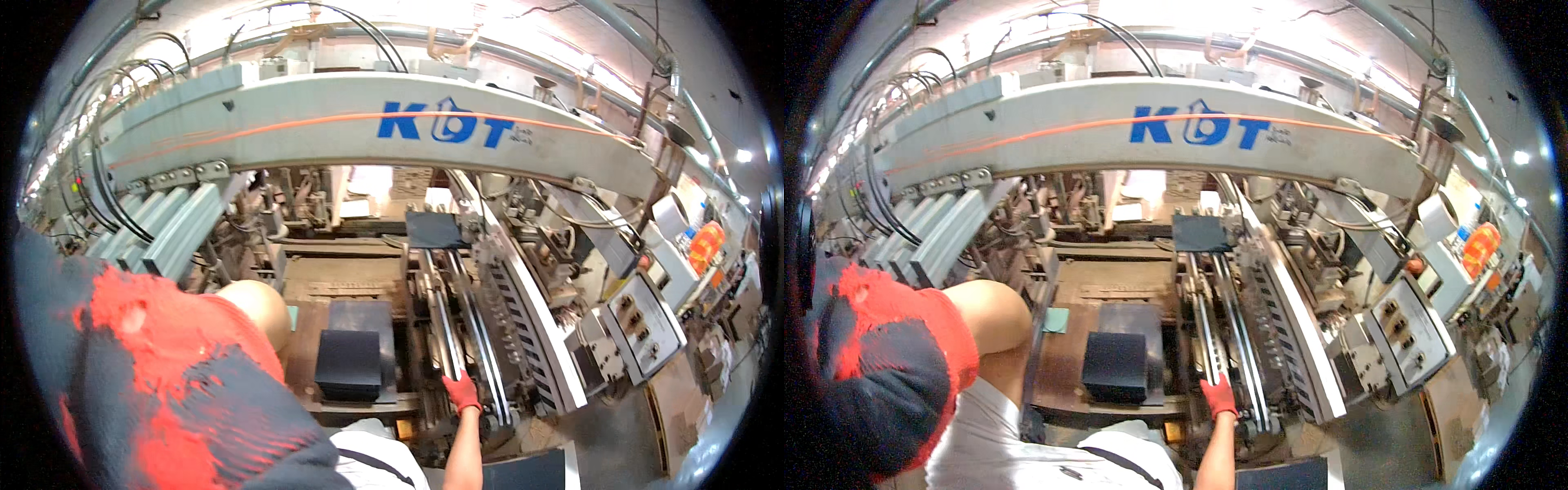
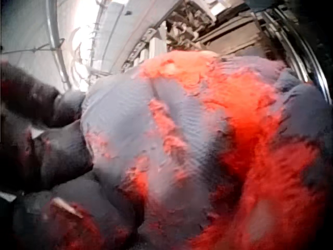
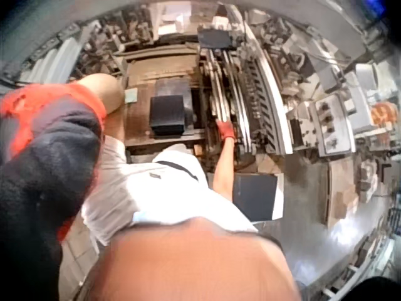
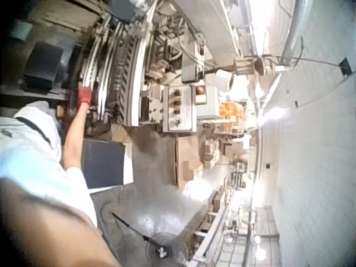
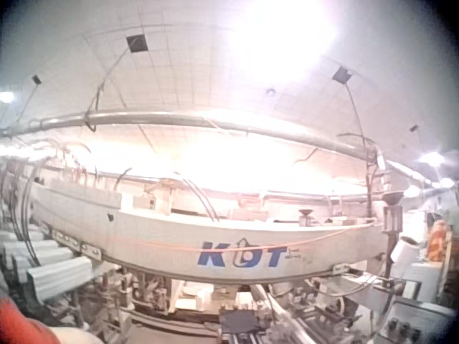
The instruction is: The person, wearing red gloves, picks up dark wooden panels one by one and feeds them into an industrial wood processing machine. The person picks a panel from a stack on the right, aligns it, and slides it into the machine's rollers.
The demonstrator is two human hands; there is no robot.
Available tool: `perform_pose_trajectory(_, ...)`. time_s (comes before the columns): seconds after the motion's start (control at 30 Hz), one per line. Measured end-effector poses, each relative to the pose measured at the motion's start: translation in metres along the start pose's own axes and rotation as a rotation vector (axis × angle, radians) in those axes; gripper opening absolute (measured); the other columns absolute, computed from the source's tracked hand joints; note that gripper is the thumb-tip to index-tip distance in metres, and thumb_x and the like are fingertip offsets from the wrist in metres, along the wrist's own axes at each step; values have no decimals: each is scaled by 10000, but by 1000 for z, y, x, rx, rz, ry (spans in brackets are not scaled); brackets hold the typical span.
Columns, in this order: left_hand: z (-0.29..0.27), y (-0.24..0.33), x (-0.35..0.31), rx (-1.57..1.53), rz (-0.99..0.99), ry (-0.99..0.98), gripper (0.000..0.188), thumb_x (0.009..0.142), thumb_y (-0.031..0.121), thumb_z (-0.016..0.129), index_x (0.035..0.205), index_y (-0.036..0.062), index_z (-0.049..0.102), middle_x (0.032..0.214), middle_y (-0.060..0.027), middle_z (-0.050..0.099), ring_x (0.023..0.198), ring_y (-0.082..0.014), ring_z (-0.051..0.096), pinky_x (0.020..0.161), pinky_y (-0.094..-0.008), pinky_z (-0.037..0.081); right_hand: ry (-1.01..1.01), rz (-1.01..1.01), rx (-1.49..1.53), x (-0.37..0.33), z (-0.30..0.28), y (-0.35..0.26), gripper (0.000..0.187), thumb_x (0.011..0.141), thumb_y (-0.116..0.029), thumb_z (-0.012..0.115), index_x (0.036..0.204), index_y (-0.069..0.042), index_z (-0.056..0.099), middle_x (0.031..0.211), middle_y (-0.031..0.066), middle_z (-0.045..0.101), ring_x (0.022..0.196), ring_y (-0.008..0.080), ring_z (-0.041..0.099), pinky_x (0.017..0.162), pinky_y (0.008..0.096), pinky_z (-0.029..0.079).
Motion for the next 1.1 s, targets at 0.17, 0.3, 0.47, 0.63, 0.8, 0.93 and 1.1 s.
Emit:
perform_pose_trajectory(0.17, -3, 0, 21, 13, -33, -9, 459, 864, 159, 716, 1268, 36, 534, 1160, -155, 627, 1064, -279, 596, 904, -381, 475, 131, -174, -101, 10, -13, -2, 756, 807, -472, 707, 1359, 10, 521, 1230, 289, 629, 1167, 404, 606, 962, 445, 483)
perform_pose_trajectory(0.3, -3, -9, -1, 69, -26, -35, 455, 868, 162, 712, 1269, 36, 536, 1159, -148, 629, 1057, -269, 598, 897, -371, 474, 134, -258, 56, 19, -20, 9, 725, 783, -404, 771, 1376, -50, 552, 1268, 199, 653, 1158, 302, 637, 965, 384, 487)
perform_pose_trajectory(0.47, -52, 0, 6, 220, 13, -39, 450, 873, 165, 707, 1269, 35, 538, 1158, -138, 631, 1048, -256, 600, 889, -359, 474, 170, -156, -78, 4, -24, 9, 433, 862, -277, 720, 1181, -11, 601, 854, 121, 683, 719, 196, 637, 685, 378, 510)
perform_pose_trajectory(0.63, -103, 11, -14, 438, 60, -7, 444, 878, 168, 702, 1270, 34, 541, 1157, -129, 633, 1039, -244, 602, 880, -347, 474, 169, -269, -20, 37, 2, 50, 389, 853, -240, 730, 1147, -18, 608, 831, 79, 659, 740, 179, 631, 678, 371, 505)
perform_pose_trajectory(0.8, -116, 7, 5, 454, 80, 3, 439, 883, 171, 697, 1271, 33, 543, 1156, -119, 636, 1030, -232, 604, 872, -335, 473, 246, -231, 223, 50, -28, 80, 281, 916, -212, 668, 1091, -6, 595, 862, 45, 630, 737, 141, 587, 621, 322, 477)
perform_pose_trajectory(0.93, -143, 6, 3, 603, 80, -35, 435, 887, 174, 693, 1272, 32, 545, 1155, -112, 638, 1022, -222, 606, 865, -325, 473, 7, -390, -89, 8, 0, -27, 608, 902, -487, 692, 1144, 70, 661, 1156, 208, 684, 1005, 285, 655, 833, 421, 512)
perform_pose_trajectory(1.1, -140, -18, -14, 581, 38, -65, 431, 892, 177, 688, 1272, 32, 548, 1154, -103, 640, 1013, -209, 608, 856, -313, 473, -78, -257, 44, 22, -3, 5, 532, 927, -308, 690, 1259, 97, 593, 1229, 174, 665, 1037, 245, 609, 914, 368, 479)
Point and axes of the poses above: each hand's wrist, its own x-axis towards the middle knuckle, its own z-axis out of the palm, y = z × x, the point moved 10 cm from there along x, towards the middle knuckle
